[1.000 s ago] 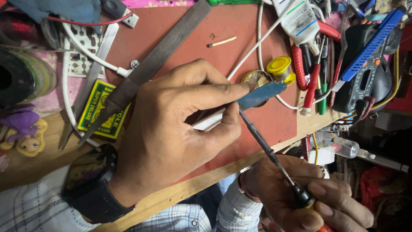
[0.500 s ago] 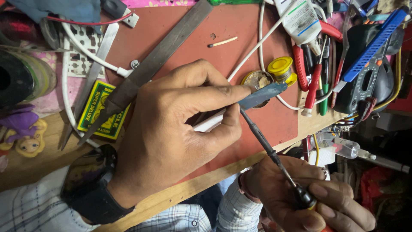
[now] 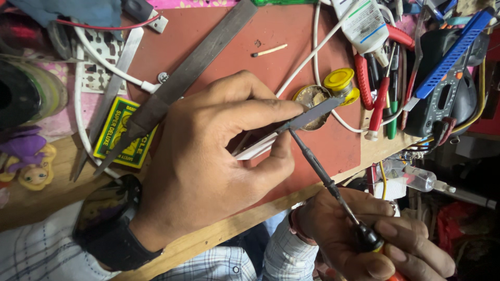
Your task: The person cleans a small blue circuit board with a white wipe, then uses a soldering iron to apply solder to several points on the board. The person flips the board over and continues soldering on the other side. The person then inspects the board and places it on the workbench.
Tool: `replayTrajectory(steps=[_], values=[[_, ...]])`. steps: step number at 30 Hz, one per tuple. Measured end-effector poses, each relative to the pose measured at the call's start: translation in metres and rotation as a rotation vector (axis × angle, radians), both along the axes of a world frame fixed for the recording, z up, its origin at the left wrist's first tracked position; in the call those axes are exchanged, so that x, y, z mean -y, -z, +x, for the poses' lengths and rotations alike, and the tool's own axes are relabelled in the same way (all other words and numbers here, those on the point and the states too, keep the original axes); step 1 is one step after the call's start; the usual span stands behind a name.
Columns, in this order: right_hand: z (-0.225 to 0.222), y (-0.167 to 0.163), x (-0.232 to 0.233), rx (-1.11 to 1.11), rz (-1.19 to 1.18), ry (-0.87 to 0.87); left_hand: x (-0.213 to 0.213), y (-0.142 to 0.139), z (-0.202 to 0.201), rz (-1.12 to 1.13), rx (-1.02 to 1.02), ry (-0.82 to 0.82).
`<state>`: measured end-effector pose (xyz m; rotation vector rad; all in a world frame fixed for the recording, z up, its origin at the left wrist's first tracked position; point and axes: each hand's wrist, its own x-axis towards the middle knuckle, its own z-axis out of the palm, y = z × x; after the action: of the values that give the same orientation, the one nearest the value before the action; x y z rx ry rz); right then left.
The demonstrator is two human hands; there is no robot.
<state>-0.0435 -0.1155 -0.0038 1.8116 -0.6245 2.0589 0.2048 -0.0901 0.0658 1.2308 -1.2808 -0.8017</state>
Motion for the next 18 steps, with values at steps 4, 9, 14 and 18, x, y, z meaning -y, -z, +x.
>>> replayTrajectory(steps=[4, 9, 14, 18], values=[[0.007, 0.005, 0.001, 0.043, -0.013, 0.015, 0.000, 0.000, 0.001, -0.003, 0.003, 0.001], [-0.004, 0.006, -0.004, 0.025, 0.030, -0.018, 0.000, 0.001, 0.000, -0.003, 0.008, 0.001], [-0.020, 0.008, 0.001, -0.072, -0.138, 0.188, 0.001, 0.002, 0.000, -0.010, -0.003, 0.001], [-0.023, 0.022, 0.006, -0.403, -0.400, 0.913, 0.001, 0.002, -0.001, 0.007, -0.008, -0.009]])
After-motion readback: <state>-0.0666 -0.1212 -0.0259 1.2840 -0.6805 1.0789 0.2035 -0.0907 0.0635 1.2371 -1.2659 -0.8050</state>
